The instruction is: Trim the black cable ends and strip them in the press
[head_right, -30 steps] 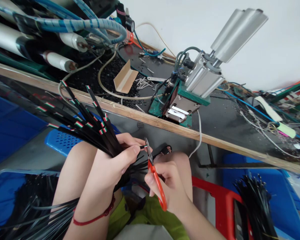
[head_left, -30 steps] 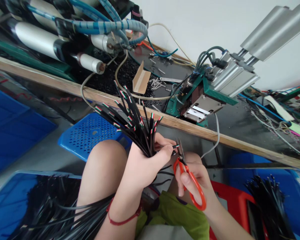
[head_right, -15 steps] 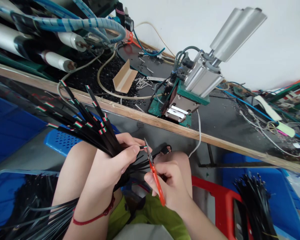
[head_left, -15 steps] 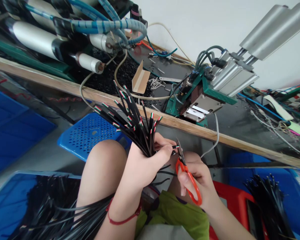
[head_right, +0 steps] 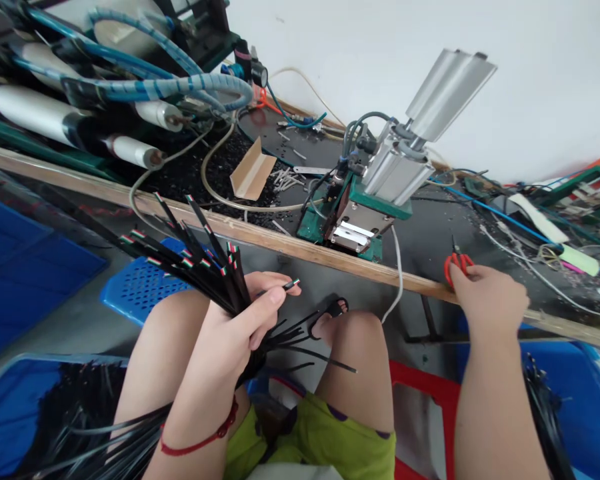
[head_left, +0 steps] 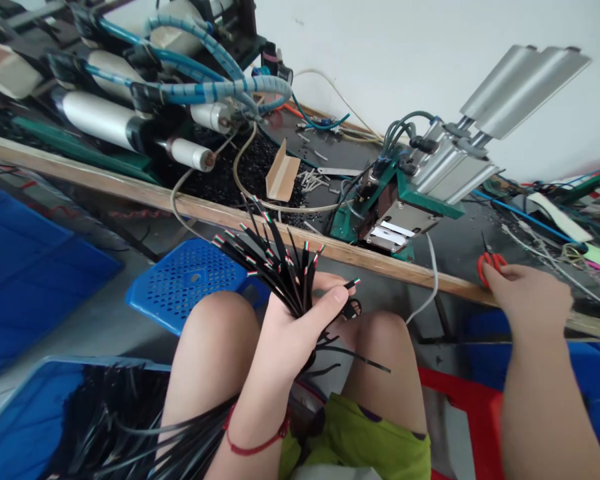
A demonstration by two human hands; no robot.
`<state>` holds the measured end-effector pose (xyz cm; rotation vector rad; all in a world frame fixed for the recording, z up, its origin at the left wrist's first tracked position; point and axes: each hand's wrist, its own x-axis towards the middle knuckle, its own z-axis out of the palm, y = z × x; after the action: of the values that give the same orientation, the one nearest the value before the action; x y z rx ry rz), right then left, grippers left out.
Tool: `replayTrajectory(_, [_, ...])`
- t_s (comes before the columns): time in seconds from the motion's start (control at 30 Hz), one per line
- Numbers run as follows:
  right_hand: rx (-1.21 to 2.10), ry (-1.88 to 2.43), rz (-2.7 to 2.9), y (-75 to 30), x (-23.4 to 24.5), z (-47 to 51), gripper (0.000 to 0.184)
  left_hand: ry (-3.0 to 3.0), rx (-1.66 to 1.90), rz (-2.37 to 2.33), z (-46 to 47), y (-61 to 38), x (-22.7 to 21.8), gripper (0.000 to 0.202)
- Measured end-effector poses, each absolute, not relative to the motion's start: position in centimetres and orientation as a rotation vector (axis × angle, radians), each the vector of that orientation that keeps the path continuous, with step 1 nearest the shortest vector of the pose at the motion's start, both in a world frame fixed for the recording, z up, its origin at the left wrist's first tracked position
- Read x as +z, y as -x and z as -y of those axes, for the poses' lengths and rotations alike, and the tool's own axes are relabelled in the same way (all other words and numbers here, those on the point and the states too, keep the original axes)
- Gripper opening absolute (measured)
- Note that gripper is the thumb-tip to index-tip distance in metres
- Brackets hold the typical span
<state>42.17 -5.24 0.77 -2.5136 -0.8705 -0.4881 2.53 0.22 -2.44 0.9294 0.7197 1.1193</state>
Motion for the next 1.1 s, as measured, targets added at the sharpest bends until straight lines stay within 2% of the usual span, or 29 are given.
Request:
replayTrajectory(0.07, [-0.467, 2.495, 0.826, -42.5, 0.9, 5.2, 0.029, -0.919, 1.124, -0.73, -0.3, -2.7, -2.4, 0.015])
replayTrajectory(0.13, [-0.491, 2.29, 0.952, -39.9, 0.2, 5.8, 0.006, -0.917, 1.146, -0.736, -0.4, -2.9, -2.4, 0.015])
replayTrajectory(0.23, [-0.315, 1.876, 1.148, -31.8, -1.7, 6.8, 0.014, -0.918, 1.17, -0.763, -0.6, -3.1, -2.8, 0.019])
replayTrajectory(0.33, [0.211, 1.545, 1.313, -22.8, -3.5, 6.8, 0.012, -0.919, 1.188, -0.799, -0.8, -3.1, -3.2, 0.024])
replayTrajectory(0.4, [0.447, 1.384, 1.337, -18.4, -4.1, 5.9, 0.017, -0.913, 1.211, -0.82, -0.9, -3.1, -3.2, 0.026])
replayTrajectory(0.47, [0.571, 1.248, 1.299, -15.7, -4.4, 4.6, 0.022, -0.91, 1.239, -0.855, -1.1, -3.1, -3.3, 0.029])
replayTrajectory(0.6, [0.738, 1.069, 1.175, -13.9, -4.4, 2.0, 0.015, -0.945, 1.299, -0.901, -1.9, -2.9, -3.5, 0.033])
replayTrajectory(0.77, [0.817, 0.963, 1.14, -14.1, -4.5, 0.4, 0.022, -0.97, 1.397, -0.844, -2.9, -3.6, -4.0, 0.033])
replayTrajectory(0.93, [0.723, 0.95, 1.11, -14.4, -4.9, -0.6, 0.015, -1.013, 1.473, -0.838, -3.4, -5.0, -4.3, 0.025])
replayTrajectory(1.1, [0.601, 1.003, 0.888, -14.2, -5.1, -1.2, 0.017, -1.164, 1.499, -0.931, -4.1, -6.3, -4.3, 0.03])
